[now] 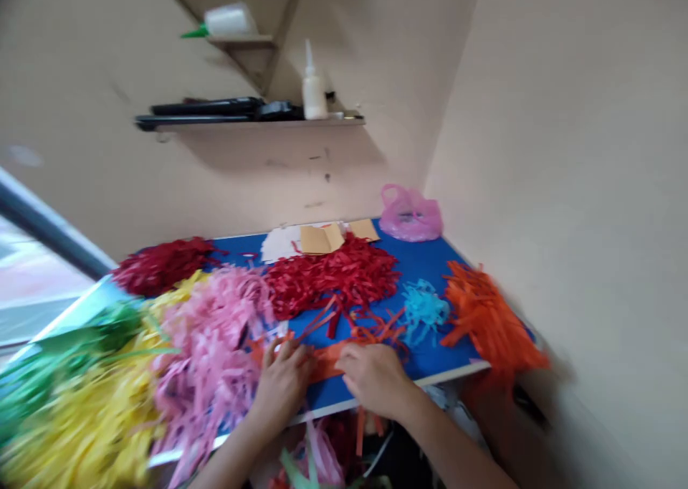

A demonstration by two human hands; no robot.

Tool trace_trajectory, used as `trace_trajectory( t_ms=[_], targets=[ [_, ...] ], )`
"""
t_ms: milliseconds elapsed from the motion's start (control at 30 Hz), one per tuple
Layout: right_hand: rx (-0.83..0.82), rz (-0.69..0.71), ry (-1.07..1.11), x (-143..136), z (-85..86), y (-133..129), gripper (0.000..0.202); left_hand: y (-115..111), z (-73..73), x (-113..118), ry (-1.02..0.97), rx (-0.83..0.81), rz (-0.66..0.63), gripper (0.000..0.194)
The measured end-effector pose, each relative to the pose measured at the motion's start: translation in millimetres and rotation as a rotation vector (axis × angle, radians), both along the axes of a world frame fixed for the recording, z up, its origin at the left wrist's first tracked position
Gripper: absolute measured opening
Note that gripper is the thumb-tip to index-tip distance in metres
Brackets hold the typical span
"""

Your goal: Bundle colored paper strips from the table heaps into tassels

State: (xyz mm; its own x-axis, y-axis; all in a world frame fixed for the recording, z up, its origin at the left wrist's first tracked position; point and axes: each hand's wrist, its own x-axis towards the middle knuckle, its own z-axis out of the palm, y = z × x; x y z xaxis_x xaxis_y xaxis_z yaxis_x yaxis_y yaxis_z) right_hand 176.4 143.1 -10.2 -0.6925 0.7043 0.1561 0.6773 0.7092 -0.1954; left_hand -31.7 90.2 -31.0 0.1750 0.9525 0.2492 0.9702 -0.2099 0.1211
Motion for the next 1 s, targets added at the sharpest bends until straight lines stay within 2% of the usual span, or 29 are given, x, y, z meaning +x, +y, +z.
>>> trace_trajectory(
  t_ms=[67,233,300,367,433,533,667,833,1000],
  targets=[
    [-0.047,0.118,-0.076,1,-1.7,1,0.018,-2,0.3,-1,-0.012,0.057,-0.046,0.017],
    [-0.074,-0.026,-0.084,0,-4.3,10,0.021,-8,5.6,9,-0.043,0.119,-0.044,0.025],
    [-0.068,-0.055,-0.053,-2,-4.2,9,0.019,-7,1.8,12,-0.043,0.134,-0.008,0.018],
    [-0.070,-0.036,-0.015,-5,-5.6,9,0.021,-4,-4.9,11,-0.061,0.160,0.024,0.020],
    [-0.096,0.001,0.013,-7,-9.1,11,0.031,-3,-11.6,5,-0.104,0.199,0.038,0.025],
    [-0.150,-0.003,0.023,-3,-16.5,21,0.018,-3,-17.2,-10,-0.143,0.216,0.008,0.028],
    [-0.178,-0.091,0.074,5,-20.6,33,0.020,0,-14.7,-29,-0.166,0.114,-0.076,0.019],
    [-0.186,-0.216,0.094,-3,-20.3,36,0.025,5,-5.1,-26,-0.210,-0.028,0.088,0.029],
    [-0.180,-0.320,0.050,-17,-19.4,40,0.020,10,1.0,-15,-0.107,-0.019,0.189,0.025]
  ],
)
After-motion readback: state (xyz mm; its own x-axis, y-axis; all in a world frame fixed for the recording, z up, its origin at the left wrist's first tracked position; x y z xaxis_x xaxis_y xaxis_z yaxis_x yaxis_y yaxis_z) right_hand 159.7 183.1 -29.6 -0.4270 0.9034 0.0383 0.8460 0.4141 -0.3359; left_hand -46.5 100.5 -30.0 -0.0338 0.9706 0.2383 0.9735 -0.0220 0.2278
